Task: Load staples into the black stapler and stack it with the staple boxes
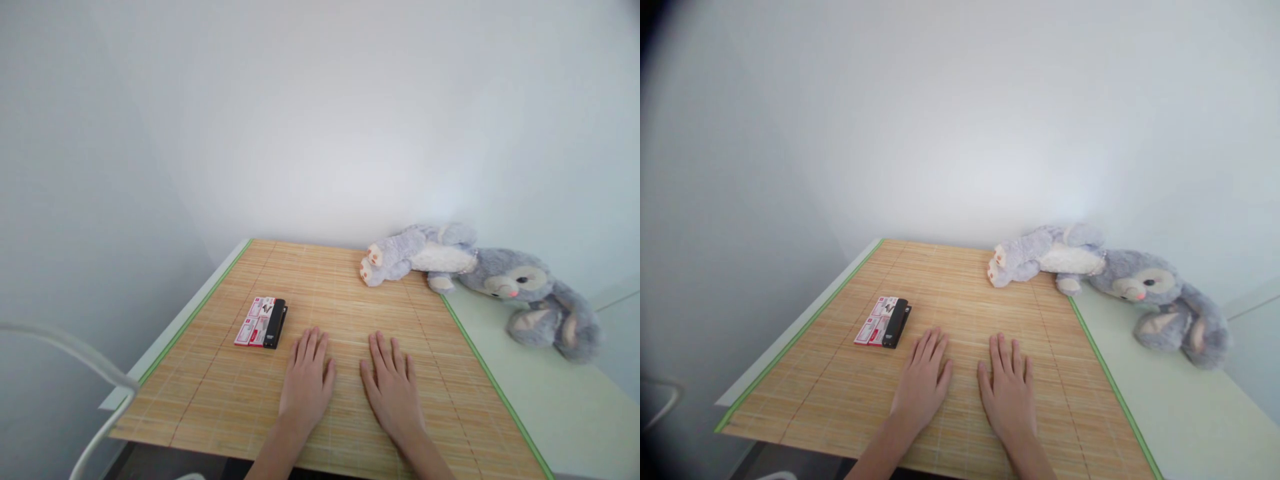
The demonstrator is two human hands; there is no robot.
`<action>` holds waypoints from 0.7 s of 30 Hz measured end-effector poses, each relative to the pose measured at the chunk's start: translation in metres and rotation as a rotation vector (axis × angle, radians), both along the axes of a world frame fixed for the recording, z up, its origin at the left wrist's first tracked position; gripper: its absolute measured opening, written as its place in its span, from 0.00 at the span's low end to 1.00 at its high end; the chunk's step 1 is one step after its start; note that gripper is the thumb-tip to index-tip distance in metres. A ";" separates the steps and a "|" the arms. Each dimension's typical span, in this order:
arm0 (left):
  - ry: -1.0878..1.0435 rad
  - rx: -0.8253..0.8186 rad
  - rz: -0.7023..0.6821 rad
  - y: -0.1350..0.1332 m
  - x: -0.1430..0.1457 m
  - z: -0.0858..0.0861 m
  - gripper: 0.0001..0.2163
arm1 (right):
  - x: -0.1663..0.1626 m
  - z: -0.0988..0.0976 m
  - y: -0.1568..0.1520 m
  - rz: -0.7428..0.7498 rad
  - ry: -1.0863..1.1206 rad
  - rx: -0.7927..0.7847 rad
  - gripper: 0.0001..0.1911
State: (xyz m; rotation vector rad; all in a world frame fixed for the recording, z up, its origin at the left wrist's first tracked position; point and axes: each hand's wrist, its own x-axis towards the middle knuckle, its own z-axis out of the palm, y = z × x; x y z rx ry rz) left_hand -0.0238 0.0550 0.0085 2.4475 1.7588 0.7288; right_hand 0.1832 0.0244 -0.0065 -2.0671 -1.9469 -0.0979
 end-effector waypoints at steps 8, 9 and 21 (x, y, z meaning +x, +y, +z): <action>0.043 0.002 0.013 -0.005 0.002 0.000 0.30 | -0.008 0.008 -0.001 -0.019 -0.038 -0.026 0.37; 0.044 0.000 0.012 -0.005 0.002 0.000 0.30 | -0.008 0.010 -0.001 -0.012 -0.045 -0.039 0.37; 0.029 0.010 0.039 -0.007 0.002 -0.003 0.30 | -0.011 0.011 -0.004 0.023 -0.076 -0.074 0.39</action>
